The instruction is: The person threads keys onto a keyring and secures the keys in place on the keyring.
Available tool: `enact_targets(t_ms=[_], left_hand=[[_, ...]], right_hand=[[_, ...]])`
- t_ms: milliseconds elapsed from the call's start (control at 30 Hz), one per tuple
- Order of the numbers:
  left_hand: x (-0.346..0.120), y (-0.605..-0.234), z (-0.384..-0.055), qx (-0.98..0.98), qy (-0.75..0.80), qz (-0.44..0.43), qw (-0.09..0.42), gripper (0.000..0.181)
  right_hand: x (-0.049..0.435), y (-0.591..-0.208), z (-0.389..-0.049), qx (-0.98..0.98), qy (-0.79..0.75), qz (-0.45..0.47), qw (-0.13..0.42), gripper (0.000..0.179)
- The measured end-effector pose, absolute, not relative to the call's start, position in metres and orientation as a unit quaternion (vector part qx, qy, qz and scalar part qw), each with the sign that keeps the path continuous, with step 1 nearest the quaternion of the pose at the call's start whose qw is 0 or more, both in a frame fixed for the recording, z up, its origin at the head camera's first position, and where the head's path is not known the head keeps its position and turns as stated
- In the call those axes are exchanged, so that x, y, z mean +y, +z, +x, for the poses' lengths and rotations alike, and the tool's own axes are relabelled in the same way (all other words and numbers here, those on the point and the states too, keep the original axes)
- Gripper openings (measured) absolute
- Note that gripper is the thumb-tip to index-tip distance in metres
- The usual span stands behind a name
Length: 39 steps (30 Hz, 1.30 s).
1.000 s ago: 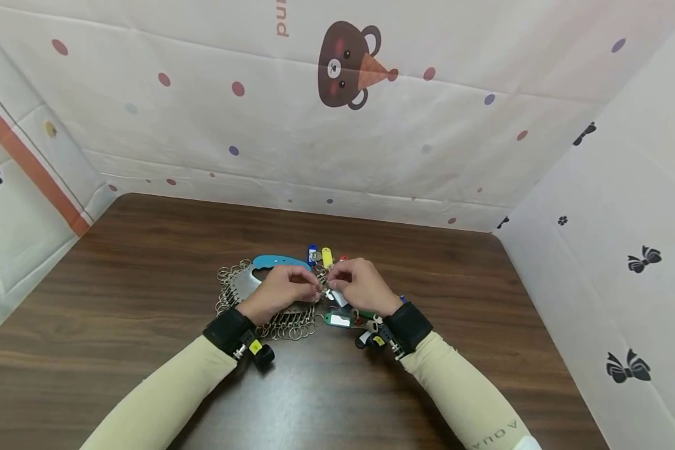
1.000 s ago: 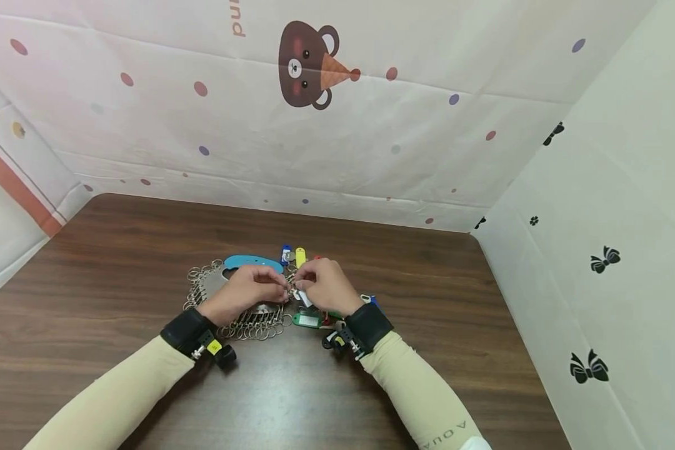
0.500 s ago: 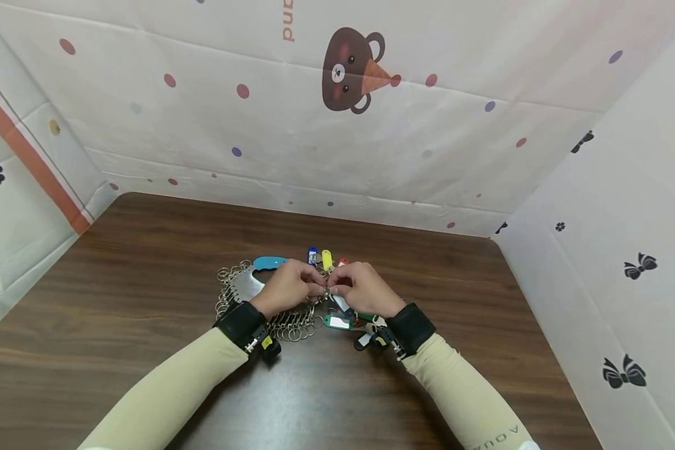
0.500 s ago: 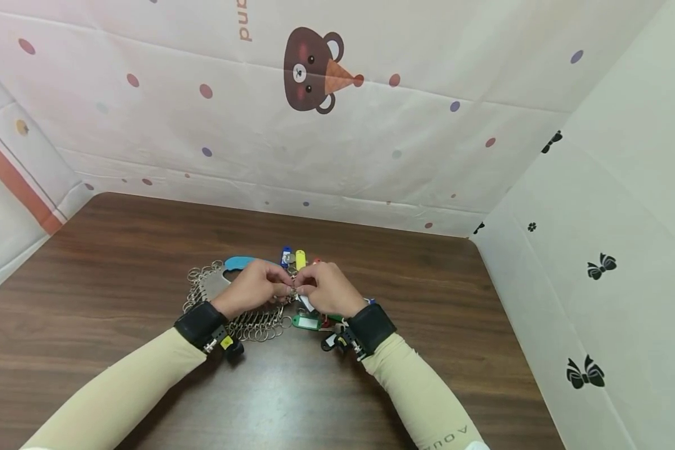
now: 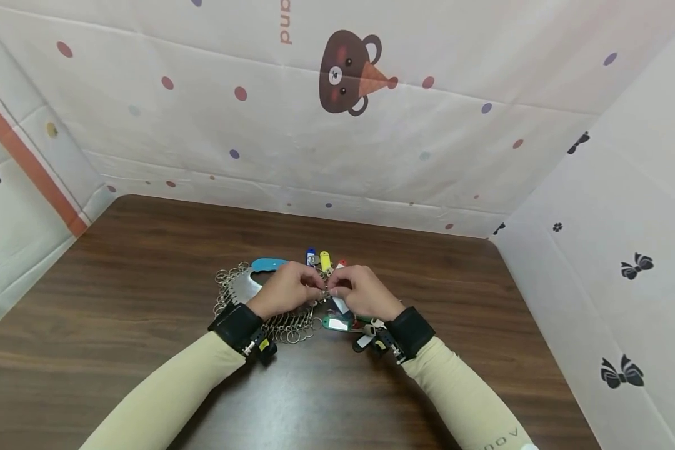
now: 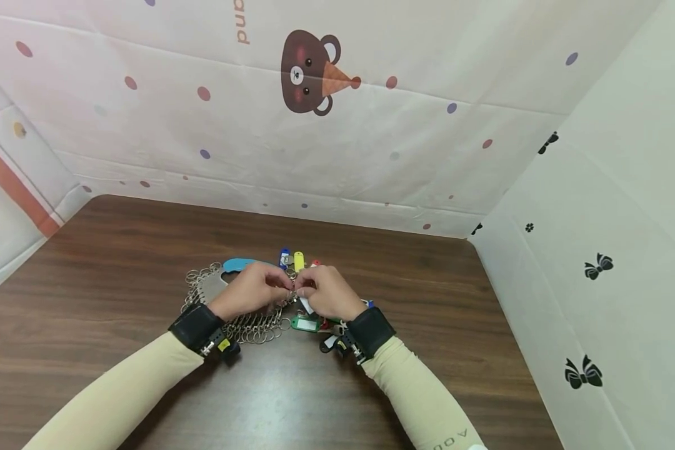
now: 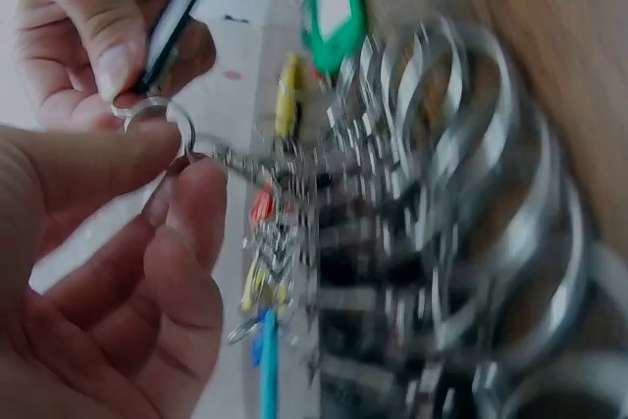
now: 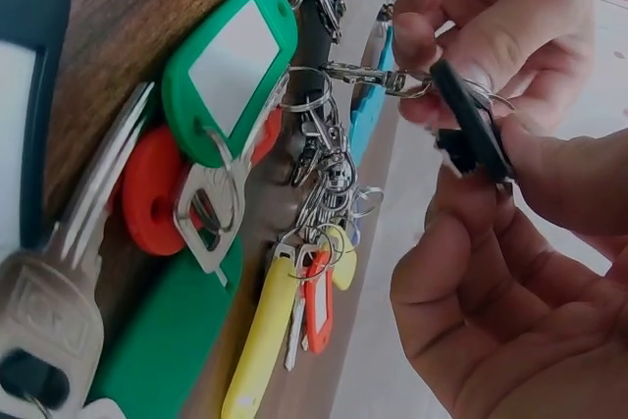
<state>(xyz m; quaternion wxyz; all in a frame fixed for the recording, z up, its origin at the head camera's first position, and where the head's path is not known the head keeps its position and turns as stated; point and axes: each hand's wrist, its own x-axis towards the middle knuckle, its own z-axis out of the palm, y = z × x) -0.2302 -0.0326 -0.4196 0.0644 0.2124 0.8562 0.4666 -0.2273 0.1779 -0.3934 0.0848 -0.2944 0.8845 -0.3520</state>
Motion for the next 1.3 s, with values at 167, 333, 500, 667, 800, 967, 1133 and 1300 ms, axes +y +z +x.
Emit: enact_targets(t_ms=[167,333,500,667,800,967,1133,1300], left_hand=[[-0.0309,-0.4177,-0.2290,0.875,0.434,0.215,0.027,0.012],[-0.0289,-0.4185,-0.2280,0.872,0.455,0.175,0.039,0.014],[-0.0291,-0.4174,-0.2257,0.873,0.434,0.220,0.016,0.012],[-0.0294,-0.4207,-0.2275,0.872,0.450,0.194,-0.006,0.012],[-0.0301,-0.4231,-0.2283,0.864,0.463,0.196,0.022,0.012],[-0.0304,-0.4212,-0.2265,0.864,0.459,0.206,0.034,0.011],[-0.0273,-0.4201,-0.2259,0.862,0.484,0.147,0.037,0.013],[-0.0287,-0.4153,-0.2242,0.850,0.507,0.100,0.097,0.009]], right_hand=[[0.1759,-0.3948,-0.2258,0.882,-0.357,-0.297,0.083,0.010],[0.1726,-0.3950,-0.2245,0.881,-0.353,-0.305,0.082,0.010],[0.1737,-0.3929,-0.2221,0.887,-0.356,-0.290,0.055,0.010],[0.1743,-0.3955,-0.2210,0.884,-0.356,-0.295,0.063,0.010],[0.1741,-0.3971,-0.2218,0.884,-0.358,-0.295,0.059,0.011],[0.1752,-0.3968,-0.2218,0.884,-0.365,-0.290,0.041,0.012],[0.1743,-0.4008,-0.2181,0.880,-0.344,-0.323,0.059,0.010],[0.1785,-0.4010,-0.2200,0.888,-0.349,-0.296,0.036,0.009]])
